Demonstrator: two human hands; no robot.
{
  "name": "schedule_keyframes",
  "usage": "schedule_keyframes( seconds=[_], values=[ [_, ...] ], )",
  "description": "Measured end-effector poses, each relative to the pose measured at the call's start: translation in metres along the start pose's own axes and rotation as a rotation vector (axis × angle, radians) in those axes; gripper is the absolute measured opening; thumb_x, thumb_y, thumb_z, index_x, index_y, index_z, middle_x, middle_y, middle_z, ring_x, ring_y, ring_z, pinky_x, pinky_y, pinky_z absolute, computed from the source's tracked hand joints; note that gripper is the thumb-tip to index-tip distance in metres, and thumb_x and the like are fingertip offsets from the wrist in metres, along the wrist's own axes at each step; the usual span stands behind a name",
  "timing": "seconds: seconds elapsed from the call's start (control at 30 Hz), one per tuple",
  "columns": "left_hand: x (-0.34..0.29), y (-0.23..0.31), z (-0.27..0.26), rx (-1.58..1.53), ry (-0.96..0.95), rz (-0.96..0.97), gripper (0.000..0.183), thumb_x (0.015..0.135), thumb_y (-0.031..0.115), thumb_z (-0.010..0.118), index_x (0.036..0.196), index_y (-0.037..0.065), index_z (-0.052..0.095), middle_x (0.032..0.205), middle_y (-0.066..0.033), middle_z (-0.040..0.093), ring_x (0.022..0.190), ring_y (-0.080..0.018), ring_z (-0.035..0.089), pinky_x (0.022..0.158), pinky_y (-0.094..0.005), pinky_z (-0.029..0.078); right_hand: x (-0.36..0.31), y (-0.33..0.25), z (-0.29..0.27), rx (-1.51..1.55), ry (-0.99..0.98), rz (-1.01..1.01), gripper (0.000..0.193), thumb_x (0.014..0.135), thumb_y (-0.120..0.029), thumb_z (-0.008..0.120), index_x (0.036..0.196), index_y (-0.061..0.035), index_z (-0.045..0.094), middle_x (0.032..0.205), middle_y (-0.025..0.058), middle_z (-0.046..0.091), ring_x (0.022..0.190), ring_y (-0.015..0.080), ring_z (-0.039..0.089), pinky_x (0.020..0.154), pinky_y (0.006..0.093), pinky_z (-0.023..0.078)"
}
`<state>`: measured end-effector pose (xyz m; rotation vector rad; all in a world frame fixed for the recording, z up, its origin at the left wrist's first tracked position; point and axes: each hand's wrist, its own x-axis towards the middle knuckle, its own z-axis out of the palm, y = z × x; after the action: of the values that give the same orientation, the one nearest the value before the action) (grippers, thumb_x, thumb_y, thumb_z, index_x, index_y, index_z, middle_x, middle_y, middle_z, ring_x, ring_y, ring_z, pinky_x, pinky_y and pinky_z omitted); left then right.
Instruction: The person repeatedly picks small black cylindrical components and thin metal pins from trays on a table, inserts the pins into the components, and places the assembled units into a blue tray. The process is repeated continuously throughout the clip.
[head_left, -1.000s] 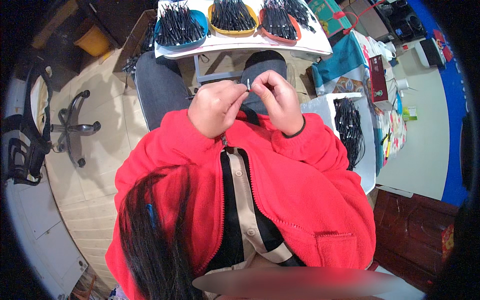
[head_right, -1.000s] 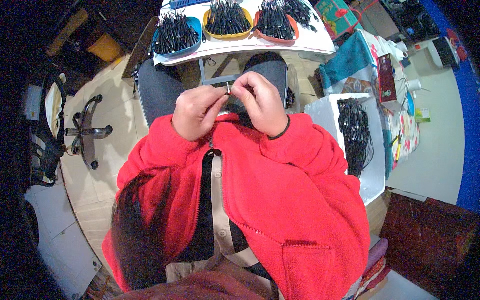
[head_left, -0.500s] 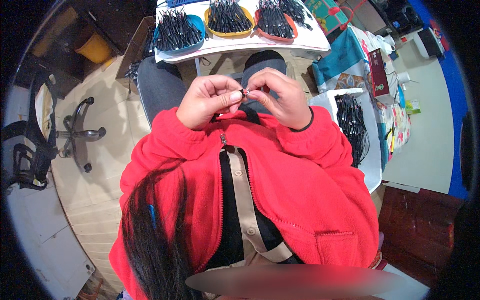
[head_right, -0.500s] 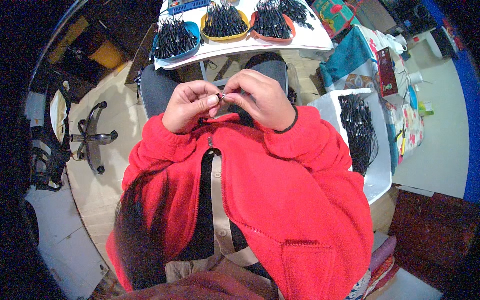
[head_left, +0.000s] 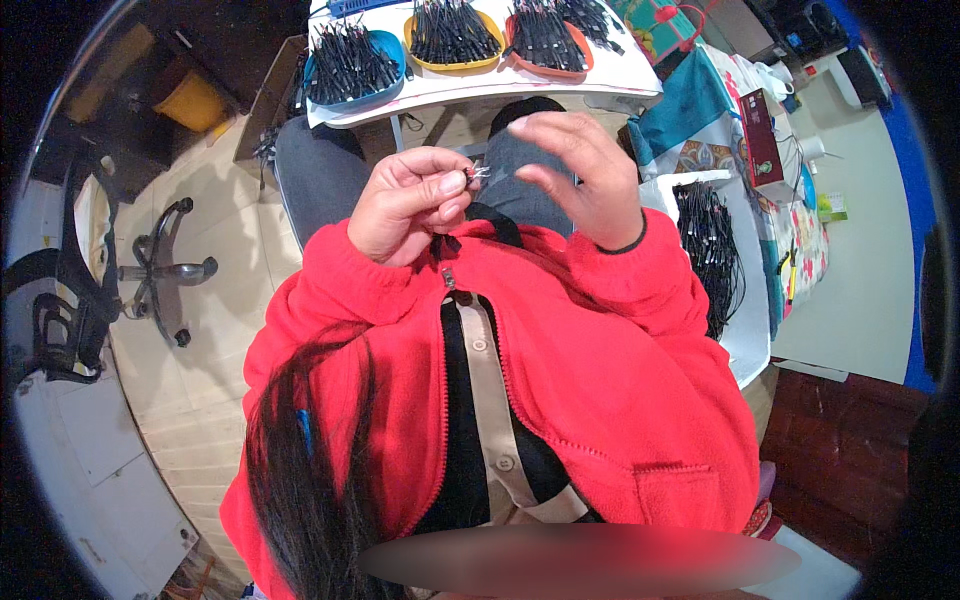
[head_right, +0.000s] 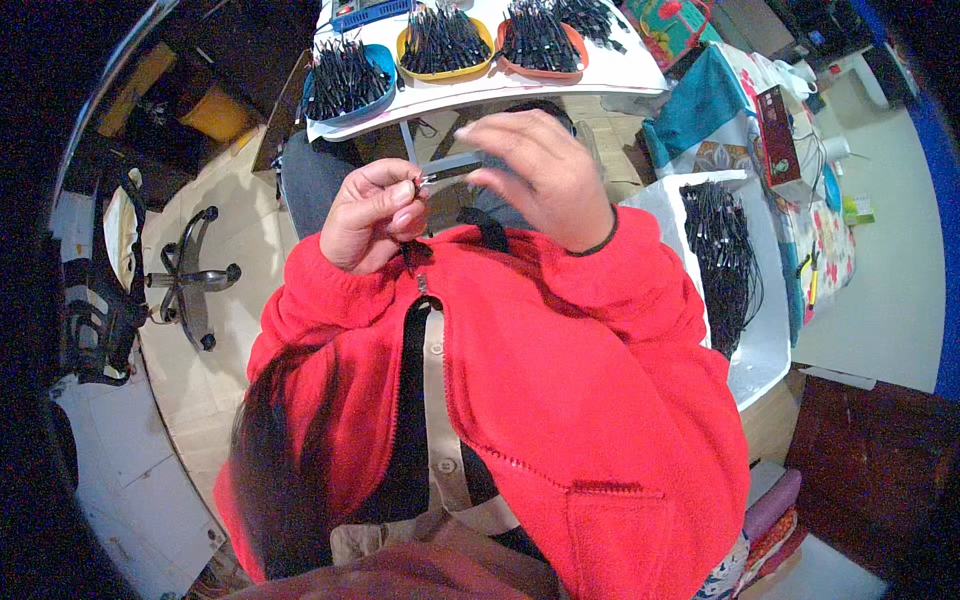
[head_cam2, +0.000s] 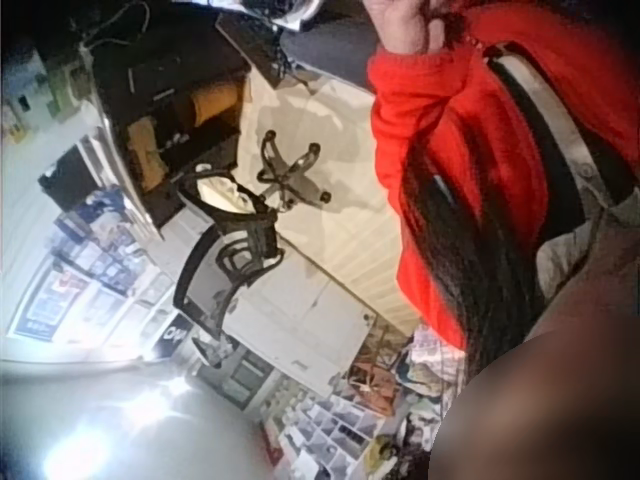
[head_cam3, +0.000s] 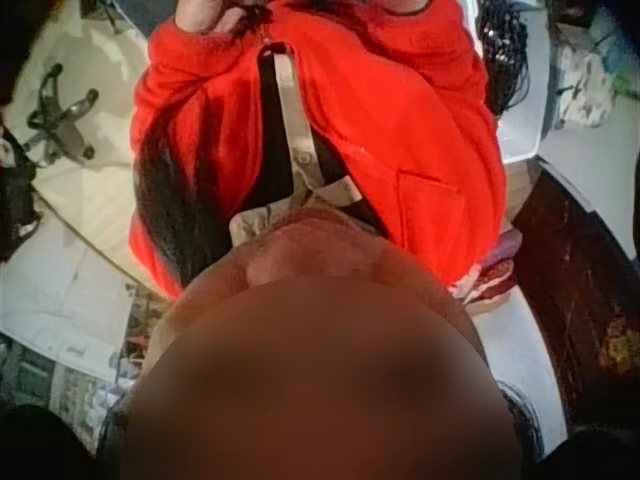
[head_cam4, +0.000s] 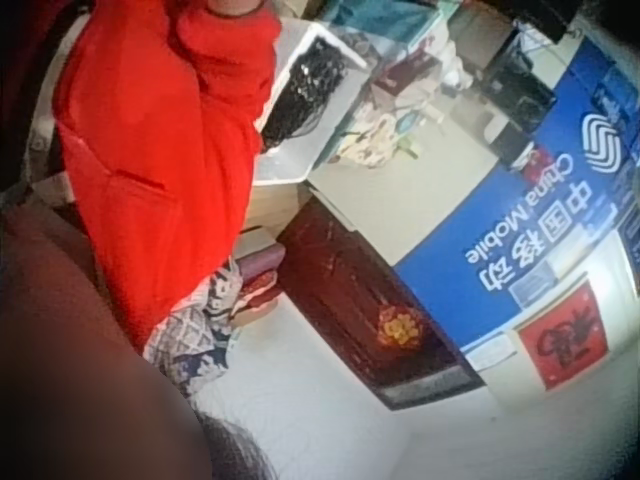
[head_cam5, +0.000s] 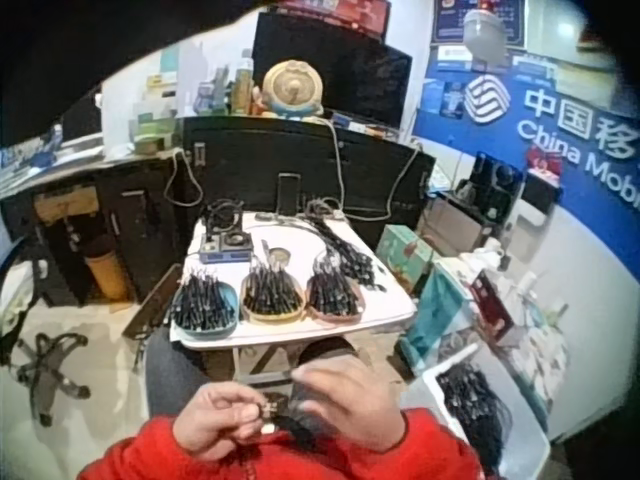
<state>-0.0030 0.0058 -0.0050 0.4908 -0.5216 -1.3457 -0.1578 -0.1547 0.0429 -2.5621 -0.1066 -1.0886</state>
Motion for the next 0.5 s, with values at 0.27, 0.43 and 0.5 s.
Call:
schedule_keyframes(
  seconds=[0.27,0.43,0.5],
  values=[
    [-0.001,-0.004,0.002,-0.101,-0.022,-0.024,0.018,0.084,0.003,0.062,0.101,-0.002,0.062,0.084,-0.0082,0.063,0.06,-0.0071,0.049,0.047,-0.0173,0.031,0.009,-0.01,0.022,0.156,0.101,-0.137,0.024,0.067,-0.01,0.075,0.088,-0.0063,0.064,0.085,0.0077,0.062,0.074,0.0253,0.059,0.064,0.0323,0.047],
    [-0.001,-0.003,0.006,0.273,0.049,0.071,0.015,0.084,0.004,0.063,0.097,-0.002,0.064,0.076,-0.0052,0.064,0.059,-0.0078,0.052,0.049,-0.0182,0.036,-0.005,-0.014,0.023,0.393,-0.049,0.218,0.014,0.08,-0.013,0.068,0.085,-0.0031,0.06,0.082,0.0053,0.059,0.072,0.0174,0.056,0.065,0.0277,0.044],
    [-0.002,0.0,0.009,0.678,0.059,0.211,0.012,0.085,0.005,0.063,0.095,-0.002,0.064,0.074,-0.0044,0.063,0.06,-0.0085,0.053,0.053,-0.0198,0.039,-0.012,-0.016,0.025,0.688,-0.174,0.572,0.016,0.088,-0.015,0.062,0.089,-0.0009,0.056,0.084,0.0015,0.058,0.076,0.0107,0.053,0.068,0.0231,0.042]
  ],
)
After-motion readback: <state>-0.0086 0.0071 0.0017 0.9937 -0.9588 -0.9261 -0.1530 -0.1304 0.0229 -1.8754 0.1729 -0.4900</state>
